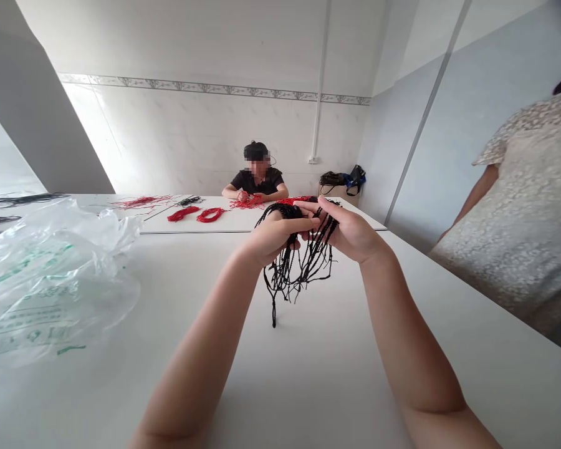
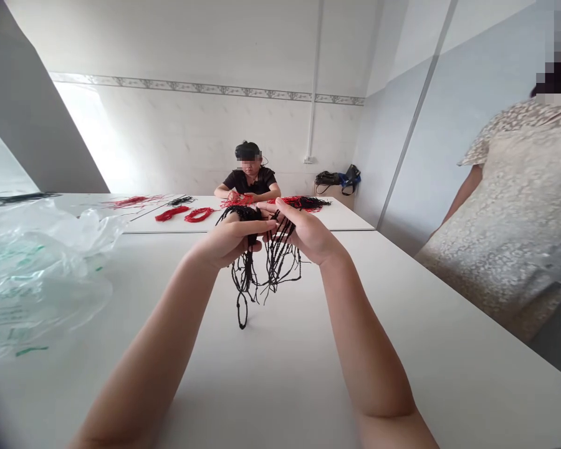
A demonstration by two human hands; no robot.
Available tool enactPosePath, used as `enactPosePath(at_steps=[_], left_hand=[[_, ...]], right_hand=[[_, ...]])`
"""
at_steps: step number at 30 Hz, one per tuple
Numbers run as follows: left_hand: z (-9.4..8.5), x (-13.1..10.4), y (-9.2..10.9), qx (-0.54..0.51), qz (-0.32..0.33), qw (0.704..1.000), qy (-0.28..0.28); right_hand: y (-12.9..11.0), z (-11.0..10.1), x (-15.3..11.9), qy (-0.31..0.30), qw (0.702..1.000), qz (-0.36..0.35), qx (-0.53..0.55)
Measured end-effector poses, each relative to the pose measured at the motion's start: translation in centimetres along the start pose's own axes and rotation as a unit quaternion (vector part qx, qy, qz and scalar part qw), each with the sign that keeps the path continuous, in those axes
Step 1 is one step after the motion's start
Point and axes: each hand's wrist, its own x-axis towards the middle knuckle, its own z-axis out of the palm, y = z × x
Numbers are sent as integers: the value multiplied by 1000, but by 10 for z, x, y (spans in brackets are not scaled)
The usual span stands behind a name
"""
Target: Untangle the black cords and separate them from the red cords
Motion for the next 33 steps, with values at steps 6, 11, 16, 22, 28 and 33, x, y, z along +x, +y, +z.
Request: enactPosePath(at_steps=[6,11,16,22,28,33], left_hand=[[-9,1,6,-114,-35,993,-24],[-14,3,6,-209,-38,977,-24],[-15,4,7,-265,-70,961,-31],[-17,3,11,-306,-62,948,-67],[-22,1,14,-300,-42,950,-72],[-27,1,15,-312,-24,947,-68]], right_hand=[[-2,-10,-2,23,999,30,13],[-4,-15,-2,1,999,36,14],[-2,-16,0,1,999,29,29],[0,-21,1,-5,999,31,39],[-1,-22,1,-2,999,29,34],[-3,-21,0,7,999,26,39]])
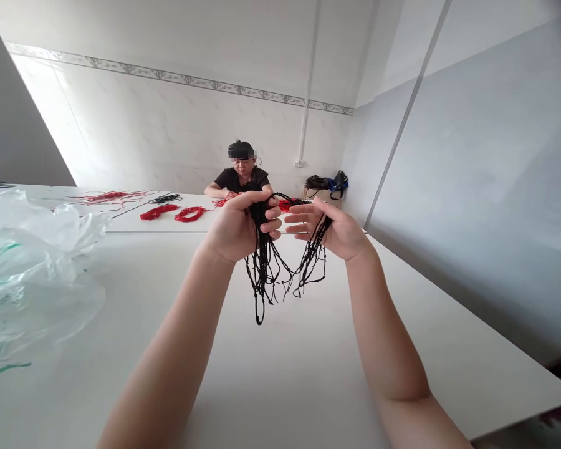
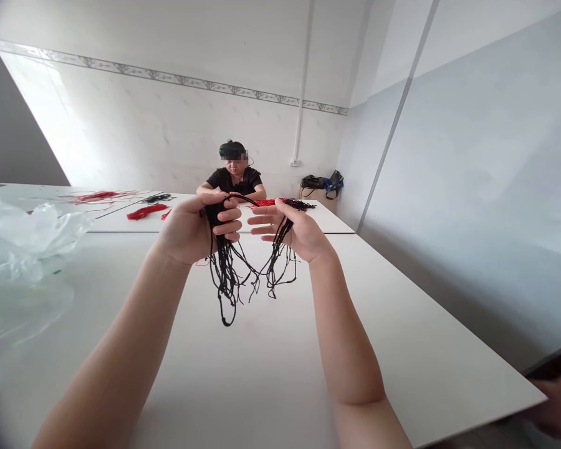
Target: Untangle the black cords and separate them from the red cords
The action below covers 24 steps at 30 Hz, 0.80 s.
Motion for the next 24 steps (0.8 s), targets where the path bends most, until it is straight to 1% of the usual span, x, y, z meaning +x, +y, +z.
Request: enactPosePath(at_steps=[8,15,21,24], left_hand=[[-3,-2,2,5,2,1000,10],[-4,-4,4,6,13,1000,5],[-10,-10,12,-16,37,999,5],[-14,-12,16,-35,51,998,23]], right_hand=[[0,0,-1,12,1000,-7,4],[1,-4,0,15,1000,-17,2],[2,-5,-1,24,1000,-15,9],[1,-8,-3,37,999,-16,16]])
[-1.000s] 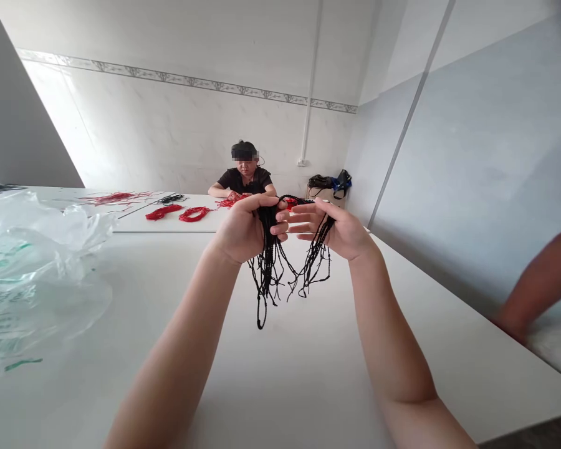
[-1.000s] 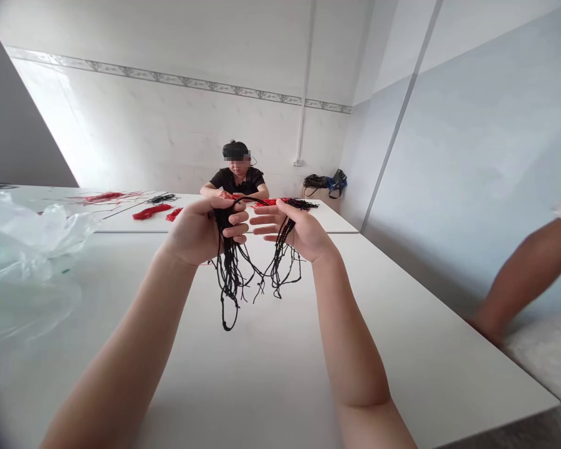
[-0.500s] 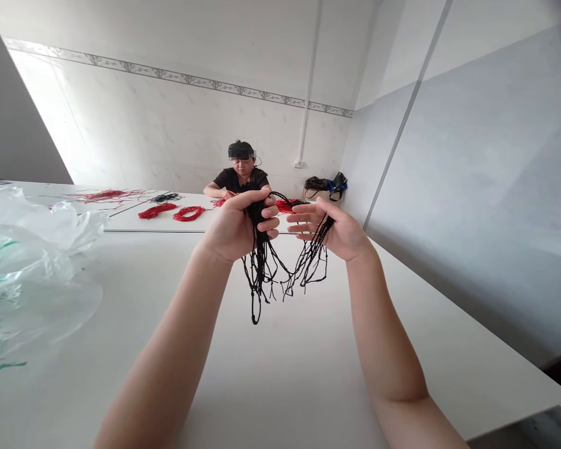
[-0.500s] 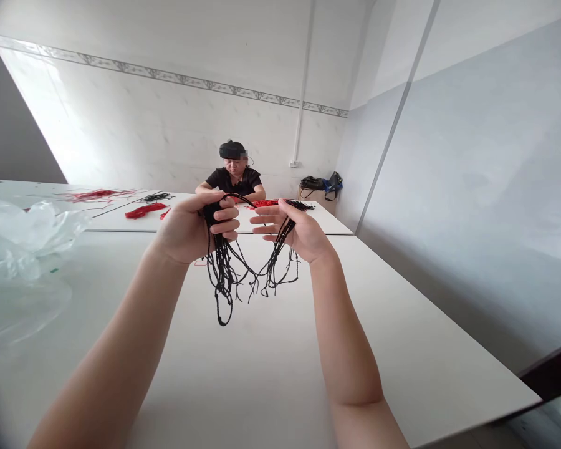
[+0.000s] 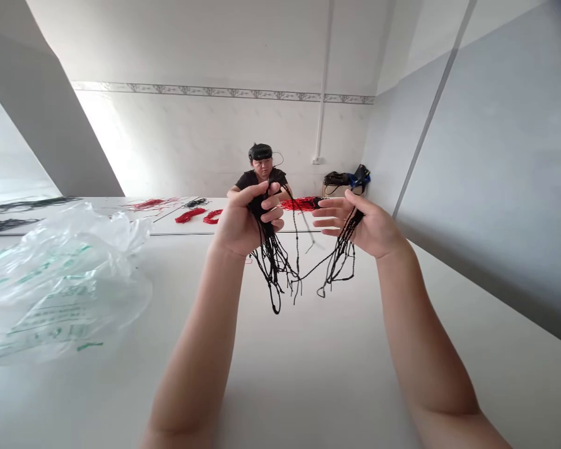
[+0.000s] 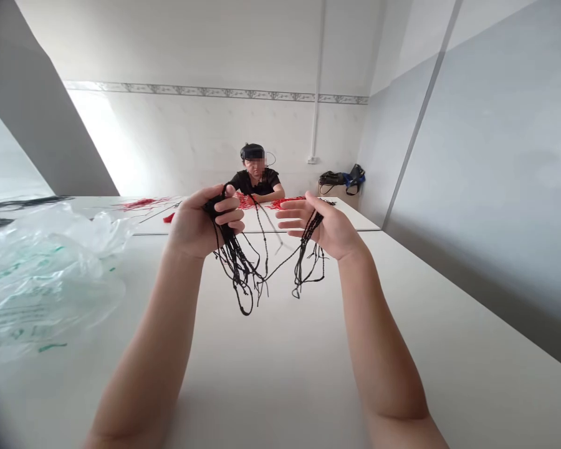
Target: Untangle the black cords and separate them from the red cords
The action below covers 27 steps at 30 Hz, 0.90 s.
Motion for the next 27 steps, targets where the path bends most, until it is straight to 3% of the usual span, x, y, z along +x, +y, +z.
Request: enactPosePath(at_steps=[14,18,27], left_hand=[[-16,-7,22,-58,36,997,45],[-9,-3,12,-21,24,999,37],[13,10,-33,98,-28,995,15]], right_hand=[[-12,-26,-11,106,991,-60,62],[-13,-22,-11,106,991,-58,55],[-8,11,-4,8,999,-41,33]])
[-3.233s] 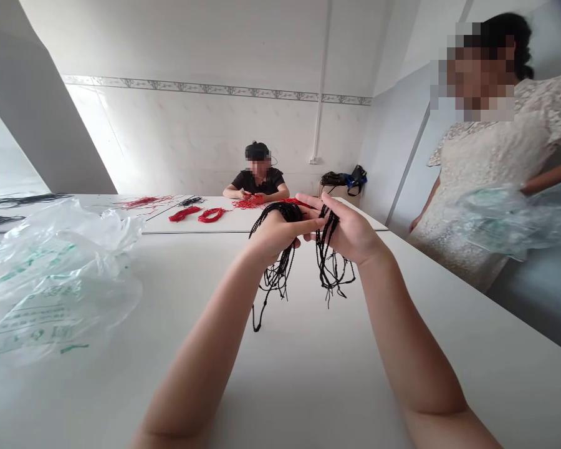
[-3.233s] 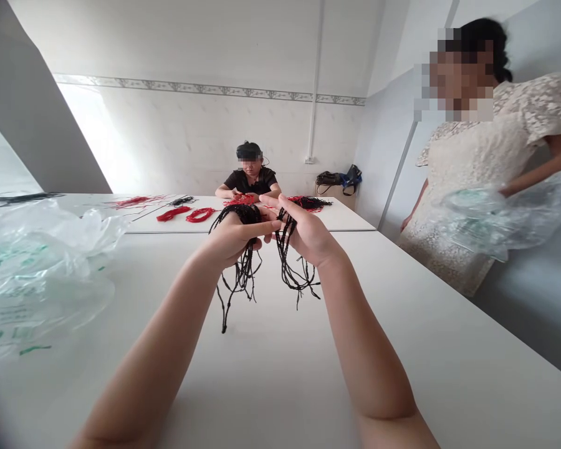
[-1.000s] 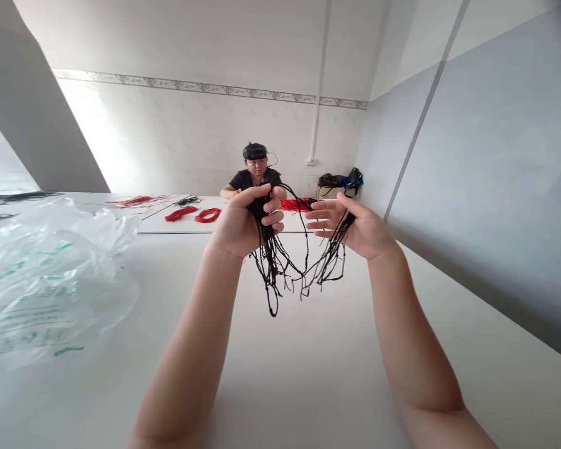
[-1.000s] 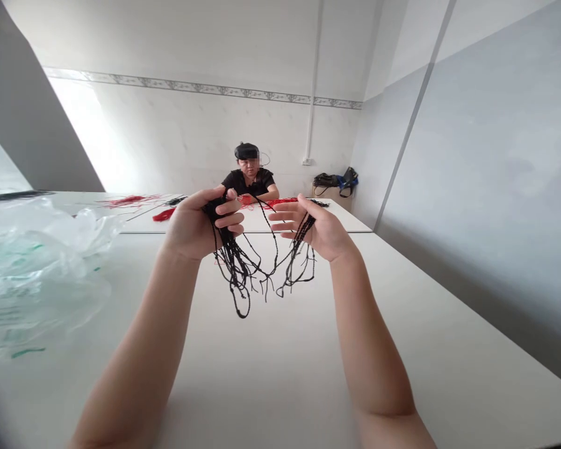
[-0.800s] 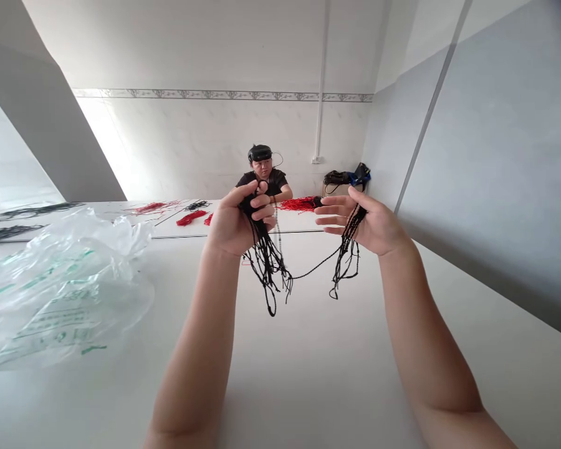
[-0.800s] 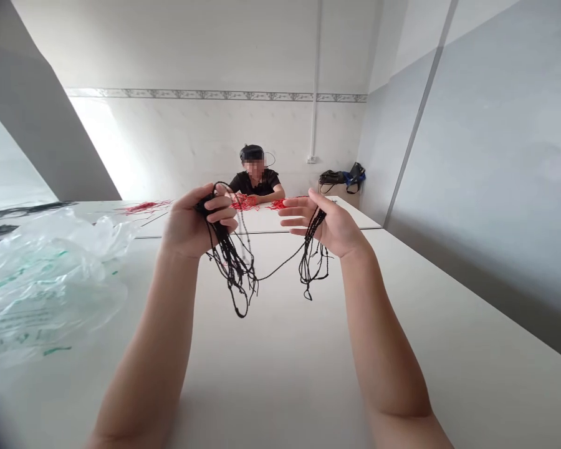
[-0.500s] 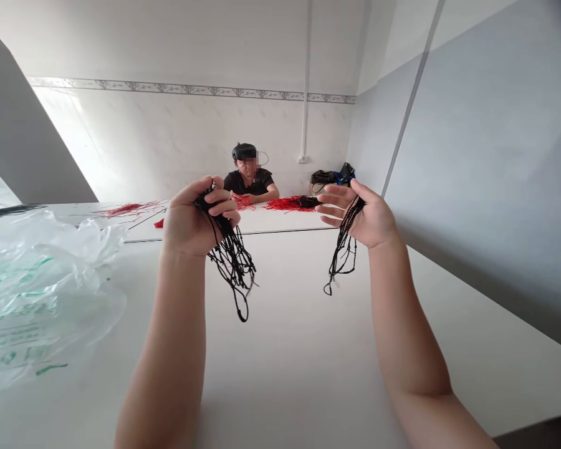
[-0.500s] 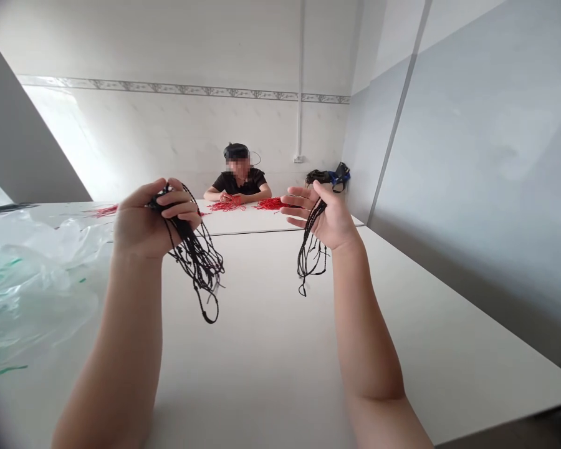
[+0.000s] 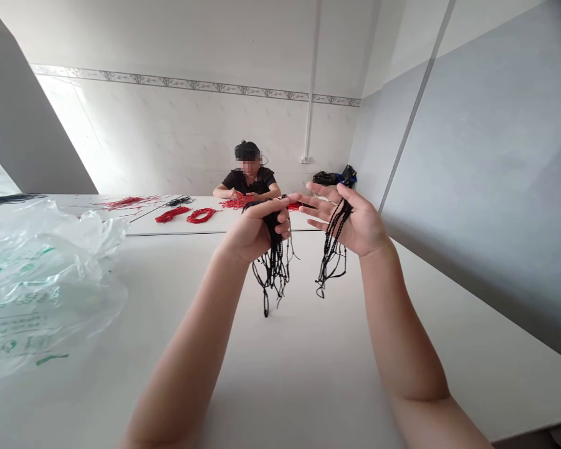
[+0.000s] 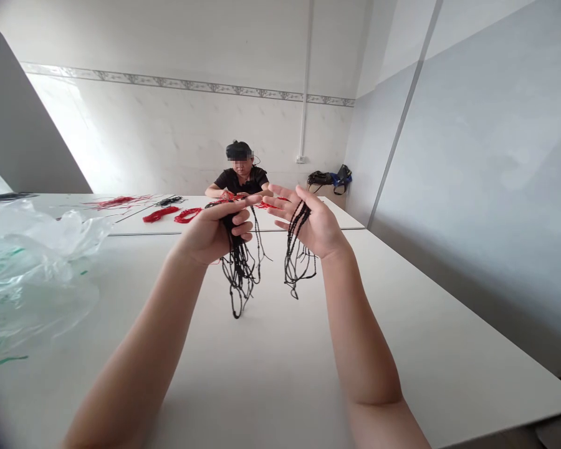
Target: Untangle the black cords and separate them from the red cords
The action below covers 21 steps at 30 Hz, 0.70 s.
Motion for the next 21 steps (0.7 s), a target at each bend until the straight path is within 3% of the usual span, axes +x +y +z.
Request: enactPosePath(at_steps=[8,12,16,21], left_hand=[[8,3,-15,181,13,983,-19],[8,4,-19,264,6,963,-60],[7,4,-24,300,-2,949,-91],[4,3,-27,315,-3,947,-65]], right_hand=[[7,15,4,-14,999,-16,34],[5,15,3,-13,998,-34,46],[4,15,3,-3,997,-40,61],[8,13,5,25,997,-20,64]])
